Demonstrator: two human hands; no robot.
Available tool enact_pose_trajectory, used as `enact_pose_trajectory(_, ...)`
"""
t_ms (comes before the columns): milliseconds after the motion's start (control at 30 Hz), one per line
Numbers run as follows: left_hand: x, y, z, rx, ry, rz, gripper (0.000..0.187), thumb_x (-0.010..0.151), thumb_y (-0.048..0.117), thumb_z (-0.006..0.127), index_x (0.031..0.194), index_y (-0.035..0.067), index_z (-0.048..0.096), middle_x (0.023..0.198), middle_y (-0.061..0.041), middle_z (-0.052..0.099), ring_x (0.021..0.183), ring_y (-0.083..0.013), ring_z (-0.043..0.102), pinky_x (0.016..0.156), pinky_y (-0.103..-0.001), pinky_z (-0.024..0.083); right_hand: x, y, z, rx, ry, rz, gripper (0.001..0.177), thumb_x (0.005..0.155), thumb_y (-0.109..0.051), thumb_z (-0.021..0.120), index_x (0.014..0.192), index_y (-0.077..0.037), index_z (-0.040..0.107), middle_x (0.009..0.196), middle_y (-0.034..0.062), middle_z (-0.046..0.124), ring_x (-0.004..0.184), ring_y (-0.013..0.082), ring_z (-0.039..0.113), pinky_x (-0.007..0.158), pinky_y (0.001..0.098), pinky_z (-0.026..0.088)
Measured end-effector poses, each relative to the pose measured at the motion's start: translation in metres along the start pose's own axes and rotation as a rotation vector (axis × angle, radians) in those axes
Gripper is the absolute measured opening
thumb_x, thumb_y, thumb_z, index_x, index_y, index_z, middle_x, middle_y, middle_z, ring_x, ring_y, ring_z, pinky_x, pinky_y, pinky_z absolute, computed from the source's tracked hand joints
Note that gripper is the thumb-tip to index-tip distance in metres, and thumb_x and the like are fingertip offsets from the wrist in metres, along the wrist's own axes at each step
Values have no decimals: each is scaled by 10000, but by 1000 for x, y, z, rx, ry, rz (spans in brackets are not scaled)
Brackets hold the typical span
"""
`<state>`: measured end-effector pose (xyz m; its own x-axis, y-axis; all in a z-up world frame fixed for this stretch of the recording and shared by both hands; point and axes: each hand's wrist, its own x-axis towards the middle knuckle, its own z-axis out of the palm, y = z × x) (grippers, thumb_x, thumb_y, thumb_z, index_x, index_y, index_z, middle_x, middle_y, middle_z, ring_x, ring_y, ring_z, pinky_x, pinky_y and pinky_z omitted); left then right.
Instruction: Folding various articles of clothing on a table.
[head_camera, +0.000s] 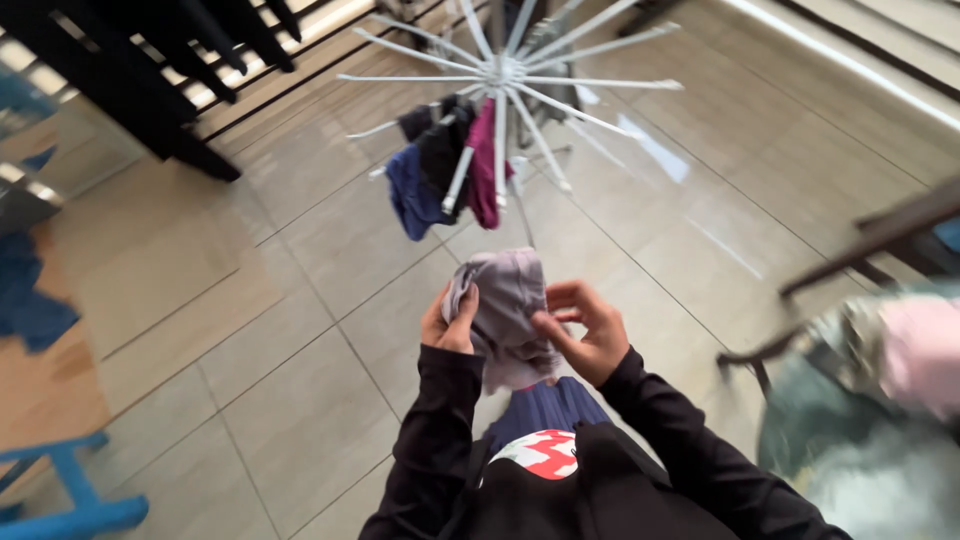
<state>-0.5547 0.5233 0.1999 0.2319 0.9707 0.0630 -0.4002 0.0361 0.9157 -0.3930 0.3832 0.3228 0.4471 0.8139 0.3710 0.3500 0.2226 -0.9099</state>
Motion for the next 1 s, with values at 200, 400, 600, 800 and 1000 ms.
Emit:
enact_pose_trajectory(200,-91,114,76,230,-359,215,406,974,37,641,1377,-5,616,1303,-78,666,1235,-168,625,1070,-285,472,-90,-4,-78,432,-83,210,251,1035,-107,674,1254,14,650,975,25,684,927,70,635,807,236,514)
enact_pose_trajectory(400,-145,195,170,580,-895,620,700,793,104,685,1471,54,520,1359,-170,649,1288,-223,610,1096,-341,481,-102,-79,-163,252,-275,227,243,1009,-79,623,1229,21,648,1024,2,698,973,44,644,827,231,550)
enact_pose_trajectory(600,-151,170,256,451,-1325,110,356,815,176,750,1137,43,674,854,-26,647,808,-73,607,727,-264,495,-135,-128,-250,222,-200,178,171,1019,-123,669,1087,34,683,914,-40,648,832,15,570,695,195,464)
enact_pose_trajectory(800,-163,215,332,511,-1321,354,187,783,107,767,958,65,718,659,56,520,601,-14,450,547,-198,336,-215,-67,-381,-240,-157,141,343,1024,-301,709,804,-53,622,648,-13,476,623,48,434,561,256,367)
enact_pose_trajectory(1000,-235,215,414,1012,-1180,968,183,710,225,799,832,109,729,654,-24,678,692,-202,649,758,-372,446,-274,-112,-514,-952,45,-288,212,849,-285,778,775,-114,679,690,22,630,697,227,631,771,417,440)
